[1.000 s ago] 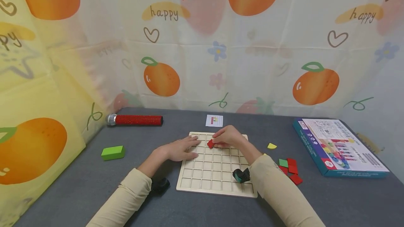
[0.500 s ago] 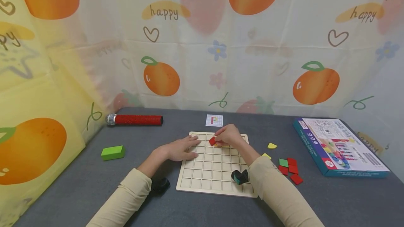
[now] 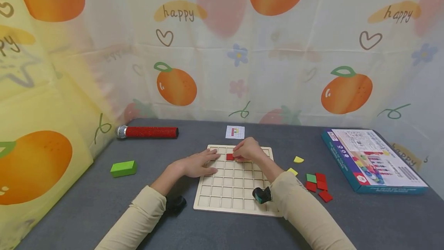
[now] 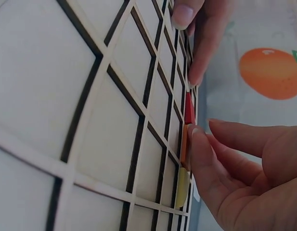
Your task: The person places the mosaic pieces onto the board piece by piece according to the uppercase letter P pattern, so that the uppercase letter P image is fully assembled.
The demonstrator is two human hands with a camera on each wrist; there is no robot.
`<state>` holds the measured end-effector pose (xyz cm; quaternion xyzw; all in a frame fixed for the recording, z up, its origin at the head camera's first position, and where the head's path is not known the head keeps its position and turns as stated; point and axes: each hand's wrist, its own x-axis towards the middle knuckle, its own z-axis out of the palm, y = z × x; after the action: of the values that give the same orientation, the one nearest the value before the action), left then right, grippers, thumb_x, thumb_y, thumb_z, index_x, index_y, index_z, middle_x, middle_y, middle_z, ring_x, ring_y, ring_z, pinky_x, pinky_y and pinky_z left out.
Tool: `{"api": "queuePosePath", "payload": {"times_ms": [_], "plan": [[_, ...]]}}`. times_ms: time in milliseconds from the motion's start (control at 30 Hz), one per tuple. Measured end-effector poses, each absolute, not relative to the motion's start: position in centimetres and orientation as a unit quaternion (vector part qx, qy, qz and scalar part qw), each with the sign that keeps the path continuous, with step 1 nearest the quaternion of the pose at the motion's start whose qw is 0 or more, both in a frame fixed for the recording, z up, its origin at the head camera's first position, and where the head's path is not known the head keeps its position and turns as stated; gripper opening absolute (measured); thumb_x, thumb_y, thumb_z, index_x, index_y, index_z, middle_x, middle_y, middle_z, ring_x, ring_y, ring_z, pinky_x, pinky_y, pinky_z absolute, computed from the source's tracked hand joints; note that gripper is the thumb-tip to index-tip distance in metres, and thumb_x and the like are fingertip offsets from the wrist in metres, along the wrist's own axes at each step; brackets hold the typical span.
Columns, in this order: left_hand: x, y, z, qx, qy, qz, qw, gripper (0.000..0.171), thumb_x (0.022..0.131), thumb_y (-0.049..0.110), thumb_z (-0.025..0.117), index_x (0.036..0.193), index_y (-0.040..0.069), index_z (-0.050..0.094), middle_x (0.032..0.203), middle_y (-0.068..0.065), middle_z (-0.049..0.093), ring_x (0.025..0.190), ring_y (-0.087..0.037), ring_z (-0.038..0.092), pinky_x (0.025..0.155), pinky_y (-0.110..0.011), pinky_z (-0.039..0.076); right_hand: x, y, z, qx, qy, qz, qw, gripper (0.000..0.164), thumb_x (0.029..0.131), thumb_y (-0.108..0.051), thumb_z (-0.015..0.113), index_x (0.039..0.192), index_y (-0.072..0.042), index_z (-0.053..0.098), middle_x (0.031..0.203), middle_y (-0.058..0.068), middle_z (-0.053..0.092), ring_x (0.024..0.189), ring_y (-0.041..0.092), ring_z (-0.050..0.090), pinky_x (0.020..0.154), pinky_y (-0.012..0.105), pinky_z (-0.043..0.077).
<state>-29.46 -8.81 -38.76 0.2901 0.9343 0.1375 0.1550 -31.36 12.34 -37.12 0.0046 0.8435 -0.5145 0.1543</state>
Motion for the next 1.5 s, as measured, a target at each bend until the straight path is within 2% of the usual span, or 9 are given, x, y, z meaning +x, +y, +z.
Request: {"api": "queuePosePath", "payload": {"times_ms": [367, 667, 933, 1367, 1500], "plan": [[-29.4, -8.7, -38.8, 0.288, 0.936, 0.133, 0.154, 0.059, 0.098, 0.04, 0.051, 0.149, 0.016, 0.035, 0.155, -0.006, 0.024, 0.143, -0.025, 0.014, 0.111, -0.05, 0.018, -31.2, 12.5, -36.8, -0.012, 0.848, -0.505, 0.157, 0.022, 0.089, -0.005, 0.065, 0.106, 0.009, 0.067, 0.085, 0.015, 0.069, 0.068, 0.016, 0.066, 0.067, 0.03, 0.055], [-29.4, -8.9, -38.8, 0.292, 0.934, 0.137, 0.155, 0.059, 0.098, 0.039, 0.052, 0.149, 0.014, 0.035, 0.155, -0.007, 0.024, 0.143, -0.026, 0.014, 0.11, -0.05, 0.018, -31.2, 14.9, -36.3, -0.039, 0.808, -0.552, 0.203, 0.036, 0.095, -0.014, 0.06, 0.12, 0.012, 0.057, 0.096, 0.02, 0.068, 0.077, 0.019, 0.067, 0.073, 0.031, 0.055], [-29.3, -8.9, -38.9, 0.292, 0.934, 0.14, 0.152, 0.059, 0.098, 0.038, 0.052, 0.148, 0.014, 0.036, 0.155, -0.007, 0.025, 0.143, -0.026, 0.015, 0.11, -0.051, 0.019, -31.2, 17.3, -36.5, -0.098, 0.762, -0.592, 0.243, 0.043, 0.099, -0.015, 0.054, 0.129, 0.015, 0.048, 0.114, 0.023, 0.062, 0.1, 0.027, 0.063, 0.089, 0.037, 0.049], [-29.3, -9.0, -38.7, 0.299, 0.93, 0.149, 0.152, 0.059, 0.098, 0.036, 0.052, 0.149, 0.014, 0.034, 0.155, -0.008, 0.024, 0.143, -0.026, 0.014, 0.11, -0.052, 0.018, -30.7, 20.8, -36.3, -0.103, 0.738, -0.617, 0.252, 0.047, 0.103, -0.015, 0.044, 0.136, 0.017, 0.036, 0.128, 0.029, 0.052, 0.106, 0.024, 0.061, 0.095, 0.039, 0.045], [-29.3, -9.0, -38.7, 0.298, 0.931, 0.148, 0.152, 0.059, 0.098, 0.036, 0.053, 0.149, 0.013, 0.035, 0.155, -0.008, 0.024, 0.143, -0.027, 0.015, 0.11, -0.052, 0.018, -30.5, 21.8, -36.3, -0.108, 0.738, -0.616, 0.254, 0.048, 0.104, -0.015, 0.042, 0.139, 0.016, 0.032, 0.133, 0.032, 0.045, 0.112, 0.027, 0.058, 0.097, 0.04, 0.043]]}}
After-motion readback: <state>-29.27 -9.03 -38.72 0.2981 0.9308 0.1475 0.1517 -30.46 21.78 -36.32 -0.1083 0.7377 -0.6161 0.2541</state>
